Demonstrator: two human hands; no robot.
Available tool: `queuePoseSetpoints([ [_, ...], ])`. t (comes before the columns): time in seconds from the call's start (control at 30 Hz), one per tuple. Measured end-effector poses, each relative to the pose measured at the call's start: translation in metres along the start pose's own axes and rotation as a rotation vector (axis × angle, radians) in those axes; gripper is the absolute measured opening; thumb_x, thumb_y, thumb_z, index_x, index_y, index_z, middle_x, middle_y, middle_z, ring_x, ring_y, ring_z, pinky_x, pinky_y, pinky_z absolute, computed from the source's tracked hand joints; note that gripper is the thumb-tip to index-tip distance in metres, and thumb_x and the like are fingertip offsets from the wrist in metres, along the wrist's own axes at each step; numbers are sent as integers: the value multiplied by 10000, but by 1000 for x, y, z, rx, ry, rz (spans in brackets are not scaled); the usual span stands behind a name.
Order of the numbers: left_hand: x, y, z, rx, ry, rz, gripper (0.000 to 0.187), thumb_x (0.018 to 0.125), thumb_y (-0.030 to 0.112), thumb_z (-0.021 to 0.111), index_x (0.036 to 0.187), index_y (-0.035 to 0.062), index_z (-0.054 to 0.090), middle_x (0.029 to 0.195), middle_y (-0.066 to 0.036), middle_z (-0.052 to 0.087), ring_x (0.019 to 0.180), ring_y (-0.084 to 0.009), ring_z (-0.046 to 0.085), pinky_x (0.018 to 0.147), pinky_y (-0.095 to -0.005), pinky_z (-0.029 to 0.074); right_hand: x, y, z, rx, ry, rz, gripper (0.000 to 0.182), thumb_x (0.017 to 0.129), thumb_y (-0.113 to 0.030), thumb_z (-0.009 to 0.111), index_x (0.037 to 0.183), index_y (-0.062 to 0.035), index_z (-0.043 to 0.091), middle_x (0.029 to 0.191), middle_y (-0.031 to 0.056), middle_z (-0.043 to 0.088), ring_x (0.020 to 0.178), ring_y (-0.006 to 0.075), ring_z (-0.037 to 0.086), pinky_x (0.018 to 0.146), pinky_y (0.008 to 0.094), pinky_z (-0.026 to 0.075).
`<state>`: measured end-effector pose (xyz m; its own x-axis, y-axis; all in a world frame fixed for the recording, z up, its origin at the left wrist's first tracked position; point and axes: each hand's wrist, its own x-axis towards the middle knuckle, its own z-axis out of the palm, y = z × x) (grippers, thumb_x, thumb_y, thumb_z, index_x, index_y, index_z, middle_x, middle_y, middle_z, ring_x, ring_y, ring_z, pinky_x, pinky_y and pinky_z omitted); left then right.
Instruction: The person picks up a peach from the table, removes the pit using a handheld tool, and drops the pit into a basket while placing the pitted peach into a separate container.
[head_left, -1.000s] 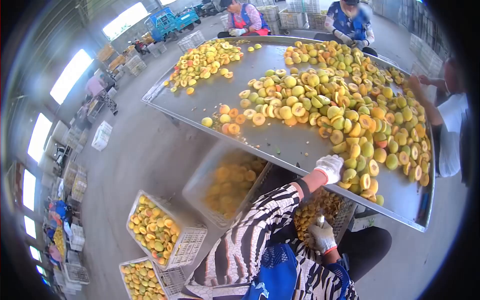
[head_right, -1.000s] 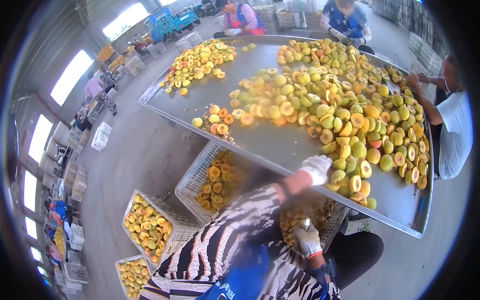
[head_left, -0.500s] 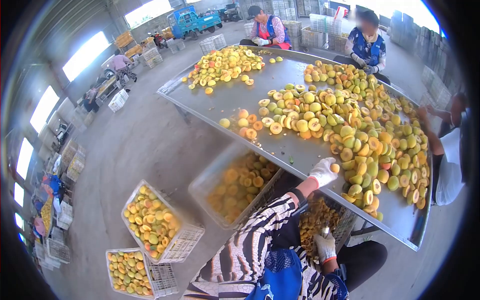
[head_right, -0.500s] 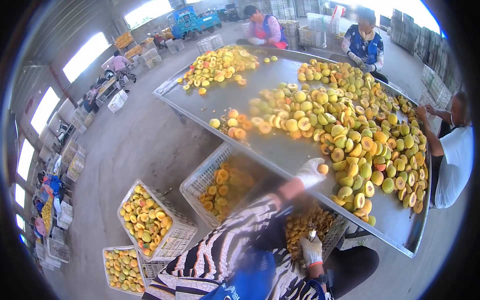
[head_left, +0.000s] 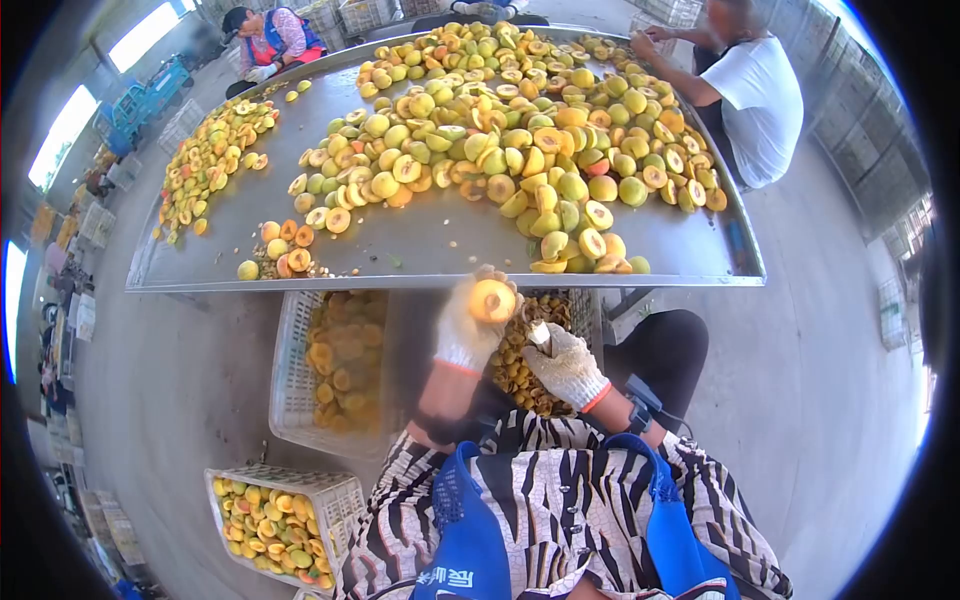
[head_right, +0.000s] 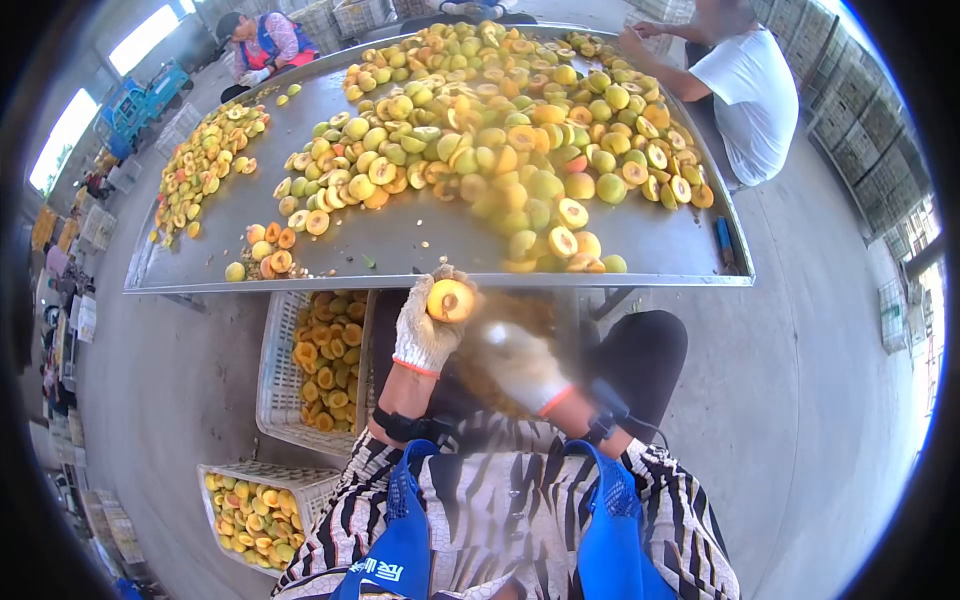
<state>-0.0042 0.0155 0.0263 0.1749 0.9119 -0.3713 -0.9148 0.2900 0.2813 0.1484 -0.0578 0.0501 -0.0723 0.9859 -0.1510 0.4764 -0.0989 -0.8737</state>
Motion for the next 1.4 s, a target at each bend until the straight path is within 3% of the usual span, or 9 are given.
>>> queuePoseSetpoints([
  [0.1, -6, -12, 1, 91, 7, -15, 169, 967, 148, 462, 980, 15, 566, 909, -131, 611, 808, -288, 615, 718, -395, 553, 3, -7, -1, -222, -58, -67, 315, 860, -309, 657, 1019, -48, 584, 906, 217, 672, 893, 437, 632, 758, 498, 514],
  [0.47, -24, -36, 14, 134, 88, 45, 167, 973, 147, 481, 956, 2, 564, 826, -125, 611, 720, -259, 616, 660, -384, 554, -11, -17, -3, -192, -89, -111, 258, 874, -239, 618, 1041, -48, 567, 923, 238, 647, 913, 451, 608, 763, 522, 490],
  [0.7, -17, -45, -14, 355, 1, 172, 289, 997, 287, 500, 945, 13, 577, 822, -123, 651, 747, -245, 640, 721, -377, 554, -15, -18, -2, -257, -188, -34, 298, 867, -217, 607, 1108, -47, 565, 928, 231, 660, 906, 428, 628, 762, 508, 506],
  [0.87, -19, -44, -13, 459, 34, 161, 249, 980, 203, 499, 914, -15, 599, 773, -146, 663, 649, -237, 644, 588, -328, 547, -14, 18, 10, -107, -202, -151, 303, 866, -223, 609, 1111, -50, 569, 901, 210, 671, 869, 404, 651, 743, 476, 525],
  [0.97, -15, -45, -18, 492, 22, 127, 227, 975, 158, 491, 903, -25, 604, 765, -153, 667, 607, -242, 644, 536, -331, 543, -15, -1, -1, -472, -281, -133, 214, 913, -264, 574, 989, -77, 645, 896, 123, 681, 775, 303, 658, 692, 403, 540],
  [1.07, -10, -45, -29, 500, -33, 100, 238, 976, 157, 497, 888, -30, 614, 781, -157, 675, 589, -240, 643, 527, -336, 541, -9, 29, 8, -155, -350, -165, 235, 929, -284, 565, 944, -63, 641, 816, 93, 676, 644, 253, 639, 592, 368, 531],
  [1.17, -14, -40, -25, 537, -111, 40, 257, 976, 172, 509, 866, -31, 621, 782, -155, 675, 574, -238, 639, 527, -338, 539, -11, 32, 11, 111, -470, 234, 263, 951, -301, 542, 957, -53, 629, 705, 49, 634, 547, 161, 596, 494, 312, 493],
  [1.3, -15, -46, -33, 829, -183, 137, 343, 989, 253, 488, 849, -27, 627, 764, -162, 671, 564, -250, 632, 544, -343, 534, -12, 51, 10, 167, -586, 198, 260, 965, -307, 527, 998, -64, 616, 652, -12, 591, 510, 88, 551, 431, 266, 441],
  [1.4, -11, -46, -38, 631, -221, -130, 433, 1001, 337, 439, 850, -23, 628, 748, -168, 661, 567, -269, 624, 554, -365, 530, -12, 71, 4, 570, -725, 373, 209, 936, -283, 596, 1015, -91, 615, 701, -22, 586, 551, 83, 547, 464, 254, 433],
])
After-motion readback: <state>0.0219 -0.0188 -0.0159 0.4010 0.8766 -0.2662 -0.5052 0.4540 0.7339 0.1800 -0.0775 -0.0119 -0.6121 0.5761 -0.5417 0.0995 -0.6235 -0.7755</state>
